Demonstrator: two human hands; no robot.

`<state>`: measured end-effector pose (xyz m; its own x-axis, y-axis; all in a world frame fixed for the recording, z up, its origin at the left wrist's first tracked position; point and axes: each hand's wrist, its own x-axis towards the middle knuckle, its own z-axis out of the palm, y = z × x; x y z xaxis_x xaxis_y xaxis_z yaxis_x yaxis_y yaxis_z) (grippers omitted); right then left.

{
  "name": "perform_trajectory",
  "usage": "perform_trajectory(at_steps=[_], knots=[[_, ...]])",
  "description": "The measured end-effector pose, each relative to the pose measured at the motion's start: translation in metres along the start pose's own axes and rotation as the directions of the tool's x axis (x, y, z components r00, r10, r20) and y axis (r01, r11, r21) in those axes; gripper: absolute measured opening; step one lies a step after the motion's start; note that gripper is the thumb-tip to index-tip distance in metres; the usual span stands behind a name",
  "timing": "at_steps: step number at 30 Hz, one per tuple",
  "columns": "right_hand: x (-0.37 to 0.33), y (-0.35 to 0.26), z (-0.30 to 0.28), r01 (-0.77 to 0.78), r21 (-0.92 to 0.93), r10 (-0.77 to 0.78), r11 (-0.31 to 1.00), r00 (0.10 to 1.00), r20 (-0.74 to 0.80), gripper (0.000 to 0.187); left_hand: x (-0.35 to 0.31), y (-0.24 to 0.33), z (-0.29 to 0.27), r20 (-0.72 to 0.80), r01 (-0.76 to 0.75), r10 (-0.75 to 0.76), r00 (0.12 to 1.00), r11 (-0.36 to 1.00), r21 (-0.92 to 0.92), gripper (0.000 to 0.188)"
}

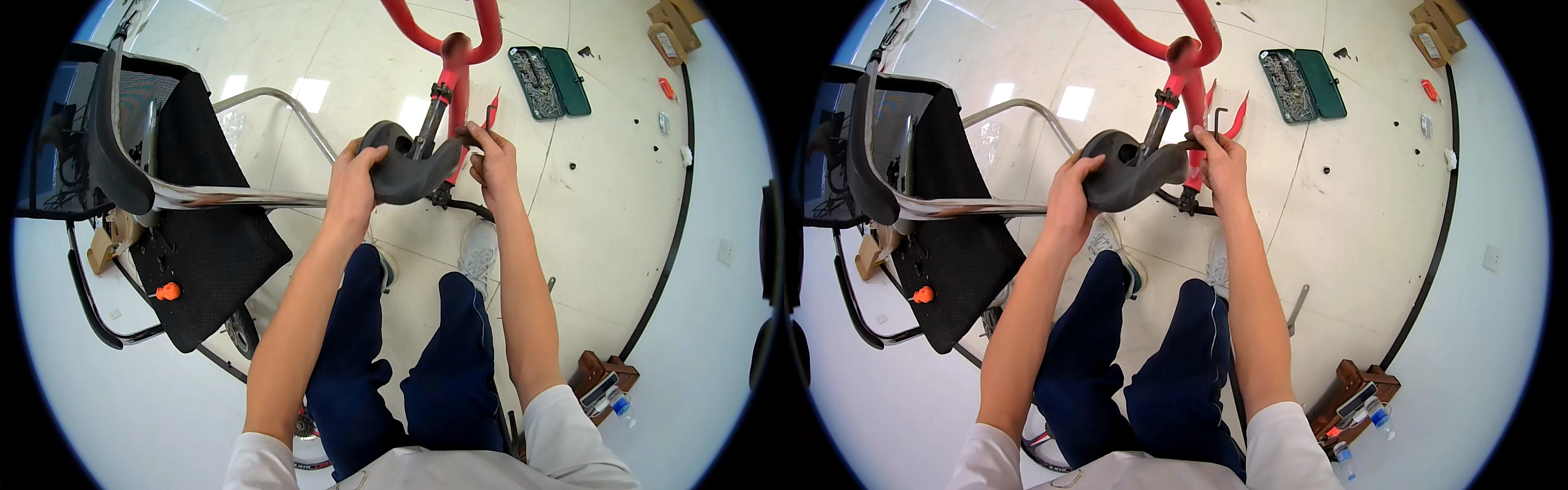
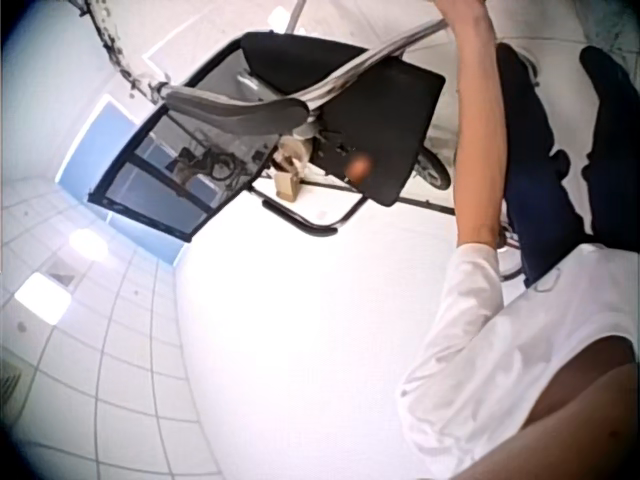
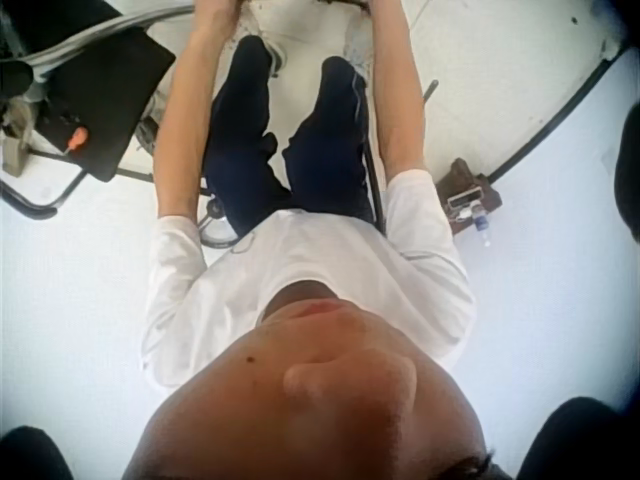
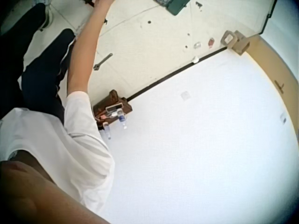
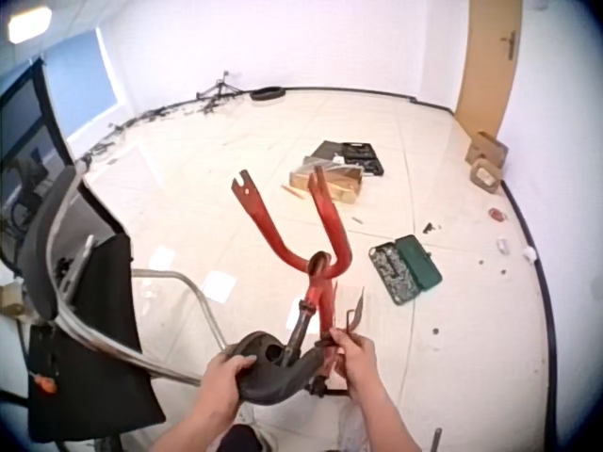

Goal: The person assembles a red scooter frame by attaching the handlebar, inserting a metal rod, and tightening bolts with a screwdriver and wrench. They then attach a wheel to the frame.

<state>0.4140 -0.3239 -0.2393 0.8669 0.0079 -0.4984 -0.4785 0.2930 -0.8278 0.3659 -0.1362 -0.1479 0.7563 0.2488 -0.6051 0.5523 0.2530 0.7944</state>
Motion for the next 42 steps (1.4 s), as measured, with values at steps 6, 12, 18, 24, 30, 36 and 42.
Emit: perform_trajectory(at_steps=[6,12,18,24,30,36,42], knots=[[-0.003,0.039,-0.024,0.057,-0.166,-0.05,0.985,0.998,0.046,0.027,0.006,0.008,-0.008,0.128,-0.012,-0.012,0.992,0.983,0.185,0.045],[-0.016,0.06,-0.022,0.226,-0.375,-0.14,0.899,0.96,0.243,0.041,-0.032,0.012,-0.012,0.177,-0.013,-0.031,0.984,0.971,0.24,0.048],[-0.015,0.079,-0.027,0.136,-0.228,-0.091,0.964,0.976,0.197,0.035,-0.062,0.001,-0.035,0.12,0.077,-0.108,0.987,0.969,0.233,0.05],[-0.023,0.073,-0.019,0.077,-0.118,-0.05,0.99,0.975,0.215,0.031,-0.076,-0.02,-0.057,0.111,0.07,-0.089,0.99,0.984,0.165,0.053],[-0.028,0.055,-0.01,-0.002,-0.095,0.02,0.995,0.982,0.189,0.029,-0.068,-0.013,-0.047,0.123,0.047,-0.067,0.99,0.986,0.159,0.053],[-0.011,0.03,-0.009,-0.11,0.019,0.108,0.994,0.991,0.078,0.028,-0.057,-0.008,-0.04,0.079,0.045,-0.056,0.995,0.99,0.135,0.05],[0.06,-0.013,0.021,-0.156,0.261,0.095,0.953,0.968,0.232,0.036,-0.047,-0.008,-0.025,0.058,-0.027,0.02,0.998,0.992,0.122,0.047]])
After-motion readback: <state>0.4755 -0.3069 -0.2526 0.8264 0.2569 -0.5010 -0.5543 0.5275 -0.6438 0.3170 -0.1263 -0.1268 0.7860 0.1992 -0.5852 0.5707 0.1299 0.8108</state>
